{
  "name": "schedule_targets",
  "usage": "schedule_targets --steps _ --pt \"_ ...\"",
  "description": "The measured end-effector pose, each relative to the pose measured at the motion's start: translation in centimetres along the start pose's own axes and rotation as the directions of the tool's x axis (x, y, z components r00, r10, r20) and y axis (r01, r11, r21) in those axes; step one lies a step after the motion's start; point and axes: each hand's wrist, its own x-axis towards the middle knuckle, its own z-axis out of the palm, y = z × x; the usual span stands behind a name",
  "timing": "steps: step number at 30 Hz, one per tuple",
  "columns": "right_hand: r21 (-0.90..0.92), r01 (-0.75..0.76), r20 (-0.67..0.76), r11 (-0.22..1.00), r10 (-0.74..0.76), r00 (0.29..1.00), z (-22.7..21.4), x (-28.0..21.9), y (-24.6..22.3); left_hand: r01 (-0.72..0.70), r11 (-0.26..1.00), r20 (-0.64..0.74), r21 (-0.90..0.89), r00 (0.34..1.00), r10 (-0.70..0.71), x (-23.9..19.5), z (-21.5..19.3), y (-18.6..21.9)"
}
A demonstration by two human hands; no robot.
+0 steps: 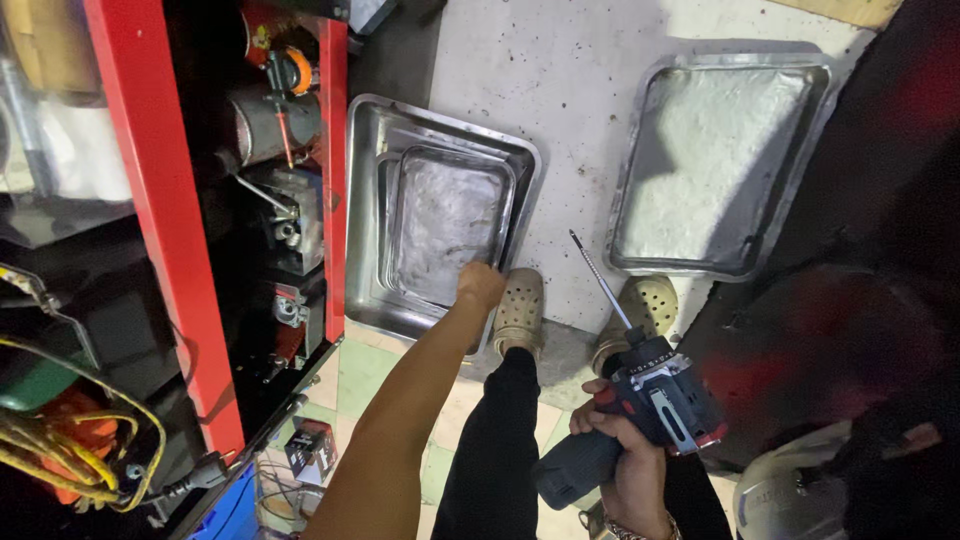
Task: The person removes the seat of a scooter to access the under-seat compartment. They use a cordless drill to remove and then reinstall screws securing the seat. The person also handles a cloth inside the compartment and adjusts the seat position before reattaching it.
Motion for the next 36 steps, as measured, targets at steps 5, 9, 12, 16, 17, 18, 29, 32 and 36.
schedule_targets --steps 5,9,12,16,17,18,29,32,36 --pt "-0.068 -0.040 -0.047 0.997 0.037 0.998 1.0 -0.2 0.5 0.039 0.998 -0.423 0.050 0.906 -0.014 -0.4 -5.9 0.0" --pt "-0.059 -0.077 -0.045 0.995 0.074 0.996 1.1 -0.2 1.3 0.206 0.978 -0.612 0.013 0.776 -0.155 1.5 -13.6 -1.1" --pt "-0.039 -0.081 -0.046 0.996 0.079 0.996 1.0 -0.1 1.8 0.240 0.965 -0.438 -0.107 0.860 -0.263 2.4 -18.7 -2.6" --pt "-0.083 -0.102 -0.075 0.991 0.096 0.993 1.4 0.0 1.9 0.239 0.958 -0.199 -0.158 0.943 -0.268 1.0 -21.9 -5.3" --pt "-0.064 -0.084 -0.069 0.994 0.080 0.994 1.7 0.0 1.9 0.190 0.965 -0.180 -0.178 0.958 -0.222 0.2 -22.4 -6.0" --pt "-0.045 -0.067 -0.064 0.997 0.064 0.996 1.9 0.0 1.9 0.141 0.970 -0.162 -0.200 0.971 -0.175 -0.8 -22.9 -6.7" --pt "-0.037 -0.060 -0.032 0.998 0.059 0.998 1.7 0.6 2.5 0.026 0.876 -0.040 -0.481 0.998 -0.051 -29.9 -24.7 -9.4" --pt "-0.005 -0.074 -0.010 0.997 0.074 0.997 1.7 0.5 2.5 -0.136 0.921 -0.474 -0.366 0.879 -0.059 -30.5 -20.1 -8.3" --pt "-0.016 -0.035 -0.018 0.999 0.034 0.999 2.2 0.4 2.6 0.201 0.899 -0.210 -0.390 0.931 -0.299 -20.0 -8.9 -5.7"
